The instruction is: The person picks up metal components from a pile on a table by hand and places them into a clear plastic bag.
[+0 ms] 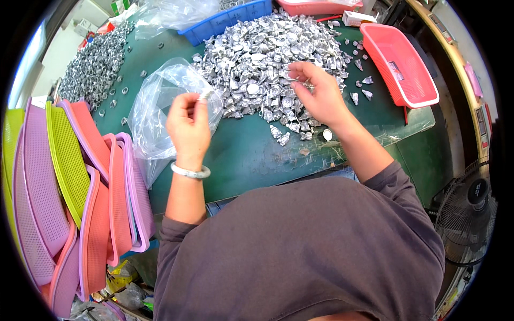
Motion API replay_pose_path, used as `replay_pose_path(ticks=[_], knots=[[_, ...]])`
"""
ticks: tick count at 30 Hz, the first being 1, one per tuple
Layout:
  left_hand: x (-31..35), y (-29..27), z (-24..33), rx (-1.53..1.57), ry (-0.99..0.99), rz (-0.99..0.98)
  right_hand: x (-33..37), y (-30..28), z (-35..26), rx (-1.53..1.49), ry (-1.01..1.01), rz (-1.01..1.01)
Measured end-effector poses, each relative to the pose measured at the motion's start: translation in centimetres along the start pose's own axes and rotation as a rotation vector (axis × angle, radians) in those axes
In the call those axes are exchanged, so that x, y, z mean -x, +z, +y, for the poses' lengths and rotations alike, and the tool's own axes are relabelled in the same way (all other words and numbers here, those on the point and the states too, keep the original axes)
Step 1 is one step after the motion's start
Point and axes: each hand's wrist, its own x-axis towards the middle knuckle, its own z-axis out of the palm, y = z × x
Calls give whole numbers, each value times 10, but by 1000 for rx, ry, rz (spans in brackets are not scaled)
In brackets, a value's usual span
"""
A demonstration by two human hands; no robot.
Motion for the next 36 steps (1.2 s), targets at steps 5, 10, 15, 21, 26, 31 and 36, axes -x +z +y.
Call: replay_pose_path(ticks=[5, 10, 15, 21, 26, 31, 36], knots=[[-6, -13, -3, -492, 180, 107, -29, 4, 8, 252, -171, 78], [5, 0, -1, -335, 223, -48, -54, 19, 11, 391, -295, 43], [15, 16, 12, -139, 103, -206, -72, 40, 13, 512, -276, -20], [19, 20, 14, -80, 63, -267, -79, 46, 6, 630, -214, -136], [20, 25, 13, 16, 22, -285, -78, 47, 10, 473, -233, -69], [19, 28, 13, 166, -113, -339, -74, 38, 8, 192, -239, -62], [15, 40, 30, 567, -288, -332, -47, 32, -25, -847, 300, -233]])
